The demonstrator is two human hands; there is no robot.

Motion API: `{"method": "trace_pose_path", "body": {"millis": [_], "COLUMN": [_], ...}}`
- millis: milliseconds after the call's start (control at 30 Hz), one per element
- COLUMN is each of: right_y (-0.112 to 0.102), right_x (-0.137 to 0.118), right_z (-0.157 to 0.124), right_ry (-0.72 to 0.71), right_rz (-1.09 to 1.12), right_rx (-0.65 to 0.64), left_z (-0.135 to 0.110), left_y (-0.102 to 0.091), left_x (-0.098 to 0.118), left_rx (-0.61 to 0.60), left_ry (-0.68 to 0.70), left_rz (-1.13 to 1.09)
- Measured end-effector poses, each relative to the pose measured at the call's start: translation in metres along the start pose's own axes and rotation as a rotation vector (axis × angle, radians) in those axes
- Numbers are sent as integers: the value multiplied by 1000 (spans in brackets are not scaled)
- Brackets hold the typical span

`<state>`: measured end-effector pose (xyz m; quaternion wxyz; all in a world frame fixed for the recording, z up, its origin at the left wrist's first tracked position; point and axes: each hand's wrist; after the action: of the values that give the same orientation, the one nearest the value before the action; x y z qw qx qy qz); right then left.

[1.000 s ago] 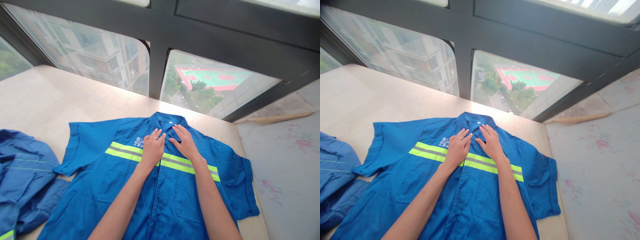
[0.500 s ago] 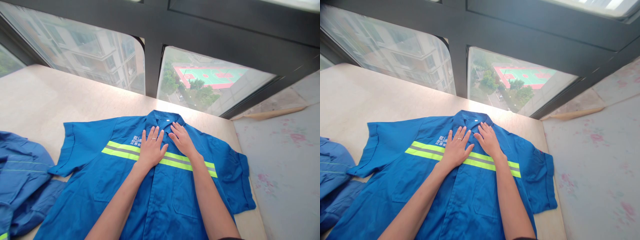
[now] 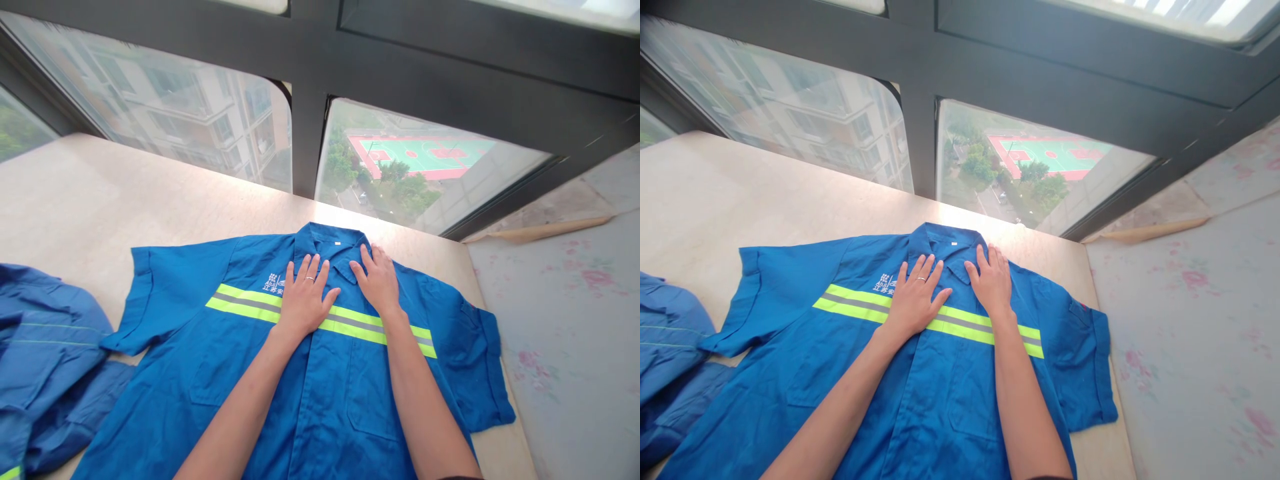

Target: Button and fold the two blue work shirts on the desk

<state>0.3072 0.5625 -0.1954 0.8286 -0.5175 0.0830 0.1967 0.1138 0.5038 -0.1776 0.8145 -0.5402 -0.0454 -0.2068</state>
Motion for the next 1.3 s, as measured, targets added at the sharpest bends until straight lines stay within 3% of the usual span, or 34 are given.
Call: {"method": "trace_pose_path", "body": {"millis": [333, 500, 567, 667, 767, 867, 1133, 1300], "right_y": [1, -2, 1, 15, 34, 45, 48, 62], "right_x": [6, -28, -47, -73, -89, -93, -72, -69], "right_z": [4, 13, 27, 61, 98, 124, 142, 136], "right_ry": [14, -56, -111, -218, -311, -318, -58, -70], "right_rz": [165, 196, 209, 190, 138, 50, 39, 56], "right_rx": [190, 301, 271, 107, -136, -325, -236, -210], "left_z": [2, 5, 6, 8, 8, 9, 8, 7], "left_y": [-1, 7, 10, 11, 11, 11, 7, 1], "left_x": [1, -6, -10, -15, -18, -21, -23, -21], "left_rx": [26, 225, 337, 460, 494, 497, 470, 326], "left_ry": [-24, -131, -173, -214, -246, -275, -368, -371], "left_rz": [5, -126, -188, -253, -281, -294, -190, 18]}}
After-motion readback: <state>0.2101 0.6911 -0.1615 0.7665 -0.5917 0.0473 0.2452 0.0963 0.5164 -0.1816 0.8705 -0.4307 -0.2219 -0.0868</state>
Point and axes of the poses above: each hand's wrist, its own z-axis towards the middle knuckle, its own y-axis out of the palm, x = y × z, and after that the axes turned 11 degrees about x, right-handed
